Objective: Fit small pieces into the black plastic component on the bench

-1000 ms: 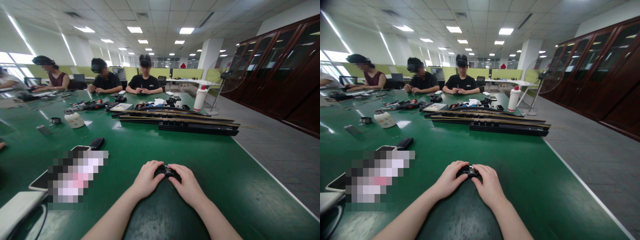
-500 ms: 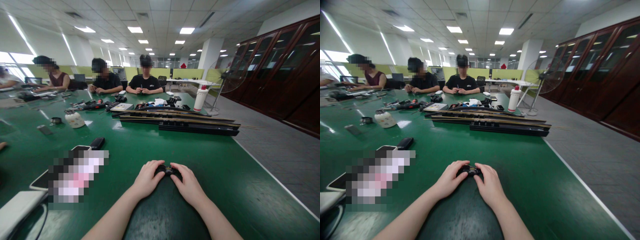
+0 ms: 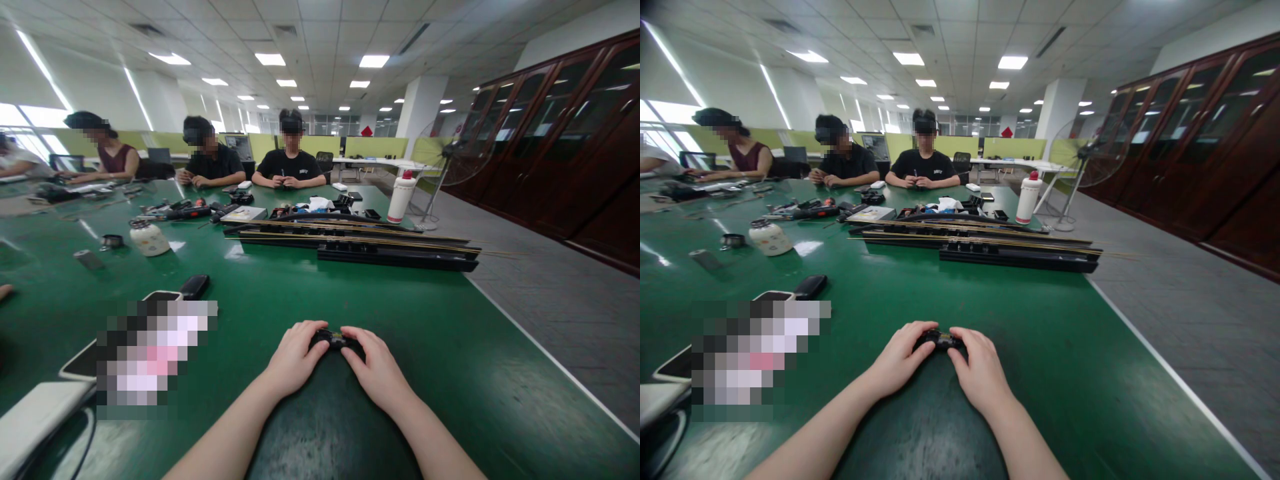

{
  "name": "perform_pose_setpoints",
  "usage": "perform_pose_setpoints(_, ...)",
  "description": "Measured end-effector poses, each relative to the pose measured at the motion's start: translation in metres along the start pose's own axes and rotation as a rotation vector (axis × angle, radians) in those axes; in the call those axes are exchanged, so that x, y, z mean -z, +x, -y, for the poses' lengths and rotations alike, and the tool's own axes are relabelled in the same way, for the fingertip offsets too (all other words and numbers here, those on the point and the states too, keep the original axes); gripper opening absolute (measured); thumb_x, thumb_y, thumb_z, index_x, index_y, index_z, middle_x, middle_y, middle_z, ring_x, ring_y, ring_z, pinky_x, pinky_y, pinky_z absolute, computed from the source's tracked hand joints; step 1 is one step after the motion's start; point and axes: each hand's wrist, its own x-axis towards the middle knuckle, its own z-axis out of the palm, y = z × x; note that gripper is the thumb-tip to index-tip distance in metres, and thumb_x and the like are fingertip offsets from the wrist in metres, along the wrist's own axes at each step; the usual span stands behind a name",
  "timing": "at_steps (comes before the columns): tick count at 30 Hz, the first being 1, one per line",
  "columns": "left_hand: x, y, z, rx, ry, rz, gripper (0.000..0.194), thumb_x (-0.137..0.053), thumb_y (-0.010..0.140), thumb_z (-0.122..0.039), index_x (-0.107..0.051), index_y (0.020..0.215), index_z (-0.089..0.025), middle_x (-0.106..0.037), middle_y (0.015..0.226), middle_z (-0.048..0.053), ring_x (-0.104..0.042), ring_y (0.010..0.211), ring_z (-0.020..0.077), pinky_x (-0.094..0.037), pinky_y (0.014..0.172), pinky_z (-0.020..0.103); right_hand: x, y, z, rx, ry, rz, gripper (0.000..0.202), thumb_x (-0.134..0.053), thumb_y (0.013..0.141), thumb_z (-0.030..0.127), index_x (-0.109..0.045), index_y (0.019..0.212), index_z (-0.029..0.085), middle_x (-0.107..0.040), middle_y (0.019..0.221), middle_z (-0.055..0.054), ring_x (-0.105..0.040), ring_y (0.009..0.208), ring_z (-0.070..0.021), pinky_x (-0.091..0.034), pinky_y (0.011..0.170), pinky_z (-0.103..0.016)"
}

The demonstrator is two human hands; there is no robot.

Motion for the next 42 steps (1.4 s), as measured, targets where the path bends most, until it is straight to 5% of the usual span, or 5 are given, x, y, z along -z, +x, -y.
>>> perform_pose_setpoints(42,0.0002,-0.0001,-0.001,0.005,-0.007,0.002,0.027,-0.046,0.085,-0.03,-0.052,0.11,-0.022,-0.059,0.107,0.004,-0.051,0.099,0.019,-0.04,0.087,0.036,0.0015,-0.0001,0.0023,-0.015,0.018,-0.008,0.024,-0.052,0.078,0.024,-0.062,0.1,0.022,-0.064,0.105,-0.006,-0.056,0.101,-0.0215,-0.04,0.092,-0.038)
